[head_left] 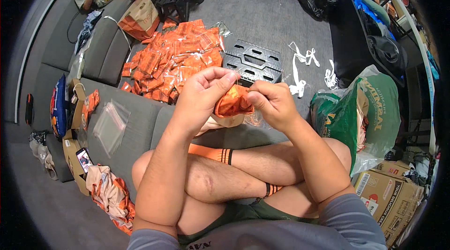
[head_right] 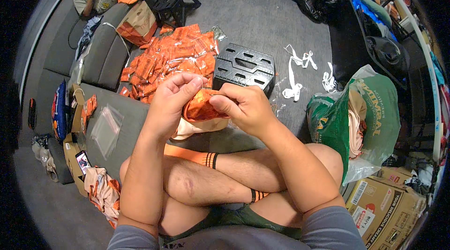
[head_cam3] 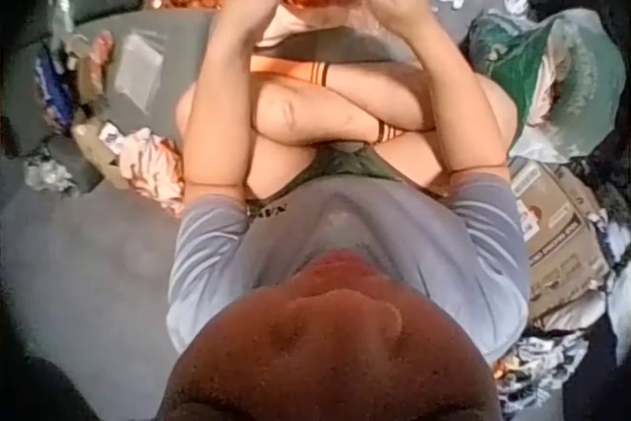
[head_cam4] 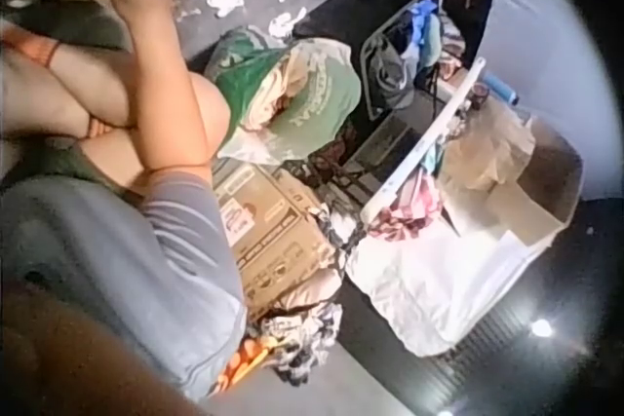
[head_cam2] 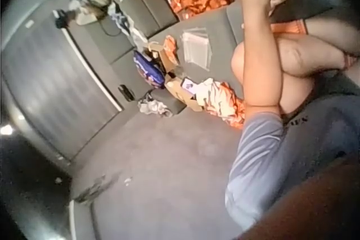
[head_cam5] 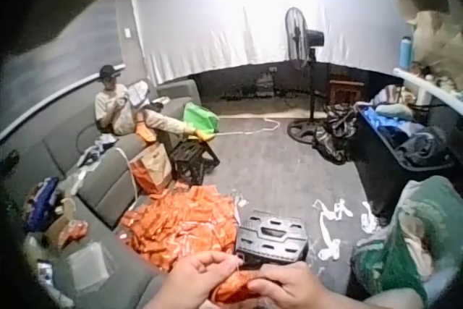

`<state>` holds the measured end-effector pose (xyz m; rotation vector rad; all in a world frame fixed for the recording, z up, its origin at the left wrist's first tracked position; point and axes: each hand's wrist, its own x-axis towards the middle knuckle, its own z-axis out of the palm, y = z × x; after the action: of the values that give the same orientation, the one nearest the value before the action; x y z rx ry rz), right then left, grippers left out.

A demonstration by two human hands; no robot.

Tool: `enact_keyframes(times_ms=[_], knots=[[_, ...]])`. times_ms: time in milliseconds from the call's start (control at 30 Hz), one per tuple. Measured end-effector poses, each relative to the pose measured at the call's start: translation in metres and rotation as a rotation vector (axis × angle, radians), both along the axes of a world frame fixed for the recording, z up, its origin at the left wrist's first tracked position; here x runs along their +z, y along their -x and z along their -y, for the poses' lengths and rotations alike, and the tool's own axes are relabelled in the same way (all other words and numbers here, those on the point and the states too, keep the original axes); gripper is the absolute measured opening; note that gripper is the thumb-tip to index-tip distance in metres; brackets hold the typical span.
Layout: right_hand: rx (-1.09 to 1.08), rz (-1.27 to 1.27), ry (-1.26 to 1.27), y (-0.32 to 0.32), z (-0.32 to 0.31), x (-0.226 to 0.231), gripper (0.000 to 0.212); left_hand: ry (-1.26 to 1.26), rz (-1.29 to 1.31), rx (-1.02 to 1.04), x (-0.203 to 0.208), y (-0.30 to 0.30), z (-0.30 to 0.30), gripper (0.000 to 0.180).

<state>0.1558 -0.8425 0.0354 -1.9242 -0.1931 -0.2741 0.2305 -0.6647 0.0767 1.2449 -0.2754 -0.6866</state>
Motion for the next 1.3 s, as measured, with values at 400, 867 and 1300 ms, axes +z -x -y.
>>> enact_keyframes(times_ms=[400,867,1300], knots=[[-0.033,-0.132,-0.378,0.001,-0.019,0.003,0.026,-0.087,0.092,-0.015,-0.004,0.006,0.006,0.020],[-0.506,-0.096,-1.485,-0.021,0.102,-0.032,0.023,0.002,-0.011,-0.038,0.001,0.004,0.004,0.017],[0.167,-0.457,-0.510,-0.009,0.010,0.009,0.013,-0.016,0.022,0.063,-0.003,-0.001,0.002,0.020]])
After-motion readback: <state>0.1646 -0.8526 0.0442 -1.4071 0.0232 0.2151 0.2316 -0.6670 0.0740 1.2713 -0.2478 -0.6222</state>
